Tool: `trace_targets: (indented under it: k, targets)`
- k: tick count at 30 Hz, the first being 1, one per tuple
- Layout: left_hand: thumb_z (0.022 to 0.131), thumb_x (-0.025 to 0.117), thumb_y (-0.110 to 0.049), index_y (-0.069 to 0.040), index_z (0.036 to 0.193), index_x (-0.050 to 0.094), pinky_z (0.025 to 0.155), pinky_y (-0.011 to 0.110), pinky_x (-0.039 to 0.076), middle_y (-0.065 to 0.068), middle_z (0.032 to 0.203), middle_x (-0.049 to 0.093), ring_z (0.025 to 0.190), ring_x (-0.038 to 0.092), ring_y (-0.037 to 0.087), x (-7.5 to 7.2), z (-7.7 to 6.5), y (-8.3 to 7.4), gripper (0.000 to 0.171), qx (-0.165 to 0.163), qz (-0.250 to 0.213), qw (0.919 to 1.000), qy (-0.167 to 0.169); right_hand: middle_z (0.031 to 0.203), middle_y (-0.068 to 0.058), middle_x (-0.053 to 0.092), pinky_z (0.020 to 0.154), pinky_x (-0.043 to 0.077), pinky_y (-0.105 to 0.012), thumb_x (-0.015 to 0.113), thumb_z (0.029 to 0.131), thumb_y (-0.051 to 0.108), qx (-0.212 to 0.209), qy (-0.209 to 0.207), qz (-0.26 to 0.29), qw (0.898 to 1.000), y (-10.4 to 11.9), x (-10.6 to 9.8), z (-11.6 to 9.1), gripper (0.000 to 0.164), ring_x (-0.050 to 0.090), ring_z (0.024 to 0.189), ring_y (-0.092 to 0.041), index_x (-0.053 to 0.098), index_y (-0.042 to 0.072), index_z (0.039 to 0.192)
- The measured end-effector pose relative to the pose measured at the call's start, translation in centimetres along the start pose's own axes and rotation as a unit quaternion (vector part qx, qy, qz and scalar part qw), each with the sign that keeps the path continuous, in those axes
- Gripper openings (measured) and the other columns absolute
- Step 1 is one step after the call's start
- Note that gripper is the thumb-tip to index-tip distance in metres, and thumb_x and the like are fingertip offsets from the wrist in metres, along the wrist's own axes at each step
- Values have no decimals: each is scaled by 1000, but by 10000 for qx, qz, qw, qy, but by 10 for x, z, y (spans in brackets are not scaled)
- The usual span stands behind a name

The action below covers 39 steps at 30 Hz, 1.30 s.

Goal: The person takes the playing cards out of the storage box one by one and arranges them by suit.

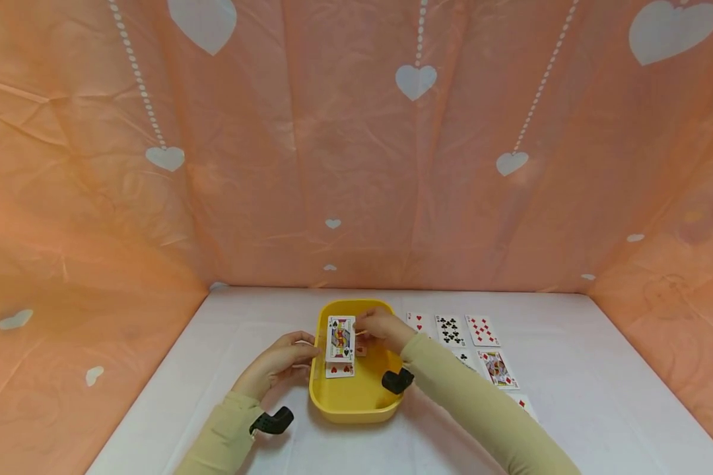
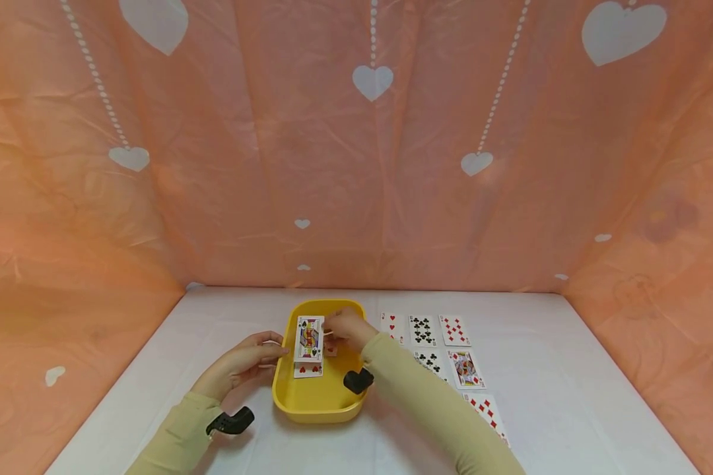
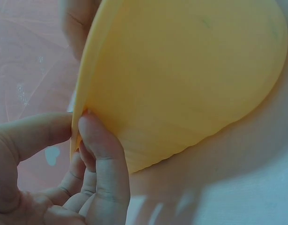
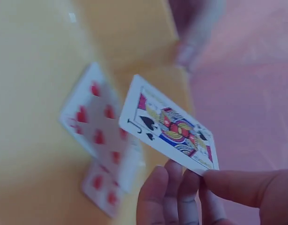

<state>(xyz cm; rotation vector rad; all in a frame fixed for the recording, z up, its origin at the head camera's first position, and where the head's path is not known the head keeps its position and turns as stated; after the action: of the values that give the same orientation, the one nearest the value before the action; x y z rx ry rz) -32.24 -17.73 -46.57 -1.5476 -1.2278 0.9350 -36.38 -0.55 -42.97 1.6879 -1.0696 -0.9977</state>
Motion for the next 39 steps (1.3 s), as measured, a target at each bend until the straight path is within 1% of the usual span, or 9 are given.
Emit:
trace_targets:
  k: [7,14,21,27,31,32,35,38,39]
  targets:
    - [87,64,-7,7,112,46,60,26,52,15,94,67,75,63,18,-1,1,1,34,38,-34,10000,48,89,-13,60,78,55,-39,57,93,4,-246,246,337,9988,31,-28,-12,16,63,73,-22,55,-6,106]
    - [88,65,-8,5,112,48,62,26,53,17,97,66,78,63,20,-4,-2,-1,33,40,101,9999,-49,91,-13,61,78,54,-34,53,96,4,-491,255,403,9977,36,-93,-22,27,62,76,-18,50,-12,118]
    - [88,64,-8,5,112,48,62,26,53,17,97,67,76,64,20,-7,-4,4,32,-26,78,9999,-115,89,-6,58,82,52,-31,48,98,4,-816,172,236,9962,11,-177,-35,35,60,80,-12,39,-18,123]
    - [88,65,-9,5,113,48,62,26,53,17,97,67,78,64,21,-8,-7,5,34,-41,110,9998,-156,91,0,59,83,52,-30,49,99,11,-597,-187,-257,9977,-20,-248,-48,36,59,81,-8,41,-15,124]
    - [87,67,-11,4,114,48,62,29,53,16,95,66,78,64,22,-9,-10,3,36,-56,289,9993,-220,92,3,60,81,52,-29,51,99,12,-384,-332,-102,9987,-43,-282,-50,38,60,83,-8,41,-13,127]
    - [87,67,-11,4,114,48,62,29,53,15,95,66,78,64,23,-10,-10,2,36,-55,302,9993,-229,91,4,62,80,53,-29,57,96,14,-312,-323,95,9989,-56,-295,-43,37,61,82,-9,48,-9,124]
    - [87,66,-10,4,114,48,62,29,53,15,94,66,77,63,22,-9,-11,1,36,-45,341,9991,-229,88,5,63,76,54,-28,58,96,12,-108,-485,426,9979,-73,-312,-44,27,61,81,-9,57,-3,118]
    - [87,65,-9,5,114,48,62,28,53,16,96,66,77,63,22,-8,-11,2,35,-50,264,9995,-191,85,5,65,73,54,-27,59,95,11,123,-624,647,9959,-88,-322,-46,12,62,77,-8,67,8,104]
    - [87,65,-9,5,114,48,62,28,53,17,97,66,77,64,22,-8,-12,2,35,-54,239,9995,-182,83,5,64,72,54,-27,54,96,8,173,-726,575,9955,-85,-319,-53,15,61,76,-8,65,5,106]
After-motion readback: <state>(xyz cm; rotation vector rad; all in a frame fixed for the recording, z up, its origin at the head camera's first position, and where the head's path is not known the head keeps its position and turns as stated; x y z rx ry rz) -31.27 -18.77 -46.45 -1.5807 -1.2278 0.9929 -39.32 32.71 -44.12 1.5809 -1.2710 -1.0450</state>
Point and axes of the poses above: each hand's wrist, its own z-axis towards the middle knuckle, its own x-axis out of the palm, y = z × x, the point moved 10 cm from there along z, towards the middle knuckle
